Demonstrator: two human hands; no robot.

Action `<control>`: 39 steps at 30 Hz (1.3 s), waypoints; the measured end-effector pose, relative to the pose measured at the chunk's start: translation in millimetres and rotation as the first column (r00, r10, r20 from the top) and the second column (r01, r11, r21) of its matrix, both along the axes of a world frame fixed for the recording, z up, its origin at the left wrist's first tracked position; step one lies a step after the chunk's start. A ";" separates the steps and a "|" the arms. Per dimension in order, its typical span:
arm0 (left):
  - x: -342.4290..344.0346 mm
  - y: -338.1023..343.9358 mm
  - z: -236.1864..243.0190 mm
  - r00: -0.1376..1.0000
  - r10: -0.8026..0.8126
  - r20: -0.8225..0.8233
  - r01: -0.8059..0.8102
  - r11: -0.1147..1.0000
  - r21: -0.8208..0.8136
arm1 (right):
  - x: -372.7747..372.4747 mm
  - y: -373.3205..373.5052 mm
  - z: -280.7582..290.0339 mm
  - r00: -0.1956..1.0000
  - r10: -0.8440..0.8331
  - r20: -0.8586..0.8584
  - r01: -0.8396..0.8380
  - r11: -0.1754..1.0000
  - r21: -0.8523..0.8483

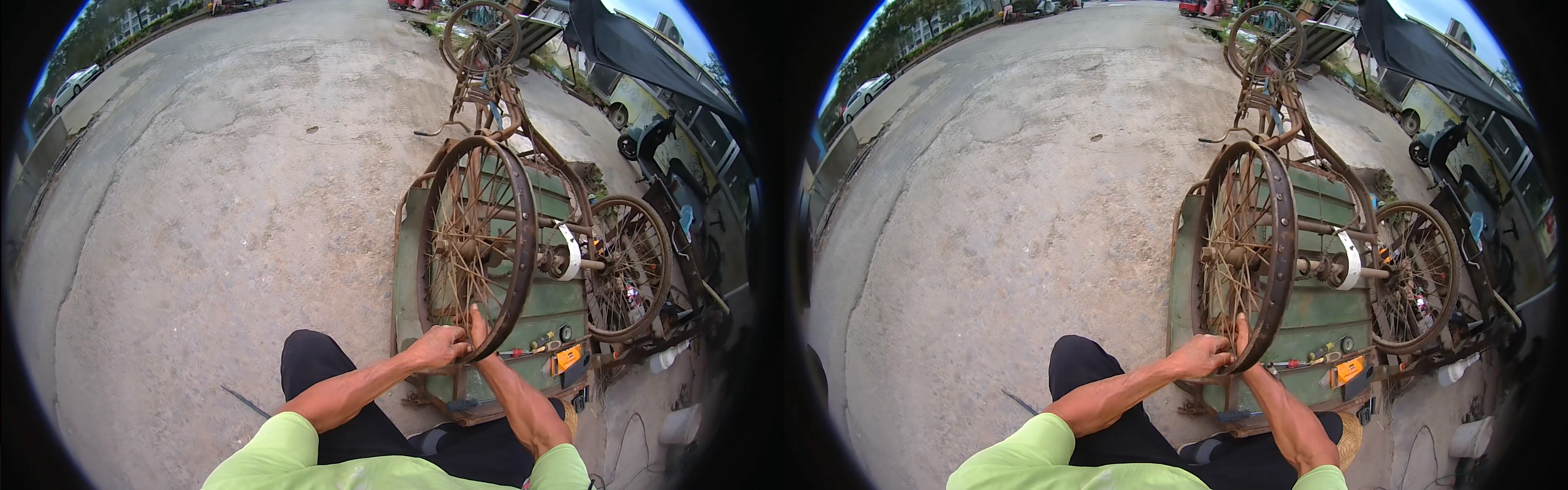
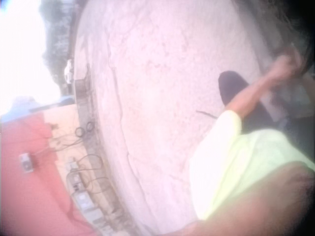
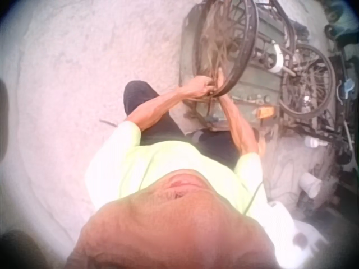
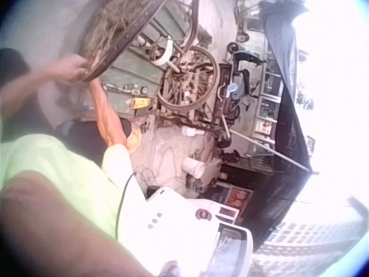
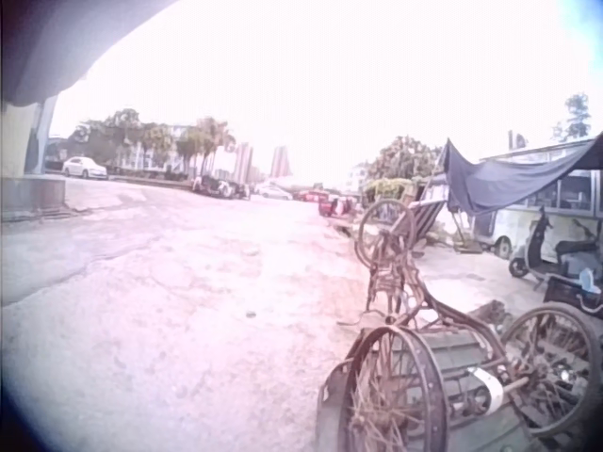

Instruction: The person sits on the ground and works on a bicycle wheel, repeatedly pressing the tire onto the rim and rotating the wheel to check alignment. The person uses both hands to manipulate the tire and rim throughout the clip.

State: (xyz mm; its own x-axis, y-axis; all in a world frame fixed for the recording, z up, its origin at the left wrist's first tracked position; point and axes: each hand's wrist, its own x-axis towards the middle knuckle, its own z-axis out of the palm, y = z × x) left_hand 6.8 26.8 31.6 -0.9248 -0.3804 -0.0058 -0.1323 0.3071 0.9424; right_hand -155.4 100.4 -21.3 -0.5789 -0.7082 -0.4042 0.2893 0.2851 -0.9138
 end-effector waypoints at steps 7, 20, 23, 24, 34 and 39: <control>2.2 0.4 9.8 1.000 0.001 -0.013 -0.001 1.000 -0.011 | 2.8 -0.3 0.7 0.992 -0.049 0.120 0.052 0.998 -0.020; -6.6 3.3 -8.8 0.996 0.071 -0.056 -0.075 0.994 -0.085 | 6.7 -0.8 -5.7 0.987 -0.068 0.148 0.086 0.989 -0.122; -3.5 -3.8 6.8 0.999 0.017 0.035 -0.019 0.998 0.065 | -10.9 15.2 -4.2 0.885 0.103 -0.453 -0.100 0.994 0.031; -1.0 -7.3 14.3 0.996 -0.003 0.086 -0.002 0.998 0.057 | -16.7 20.7 -4.3 0.720 0.164 -0.674 -0.110 0.986 0.123; 12.5 -2.7 0.5 0.995 -0.087 -0.040 0.095 0.944 0.316 | -32.3 48.1 52.2 0.701 0.678 -0.220 -0.526 0.701 0.483; 18.3 -13.3 -1.3 0.991 -0.017 0.132 -0.012 0.975 0.220 | -33.8 39.6 61.8 0.575 0.785 -0.232 -0.613 0.601 0.513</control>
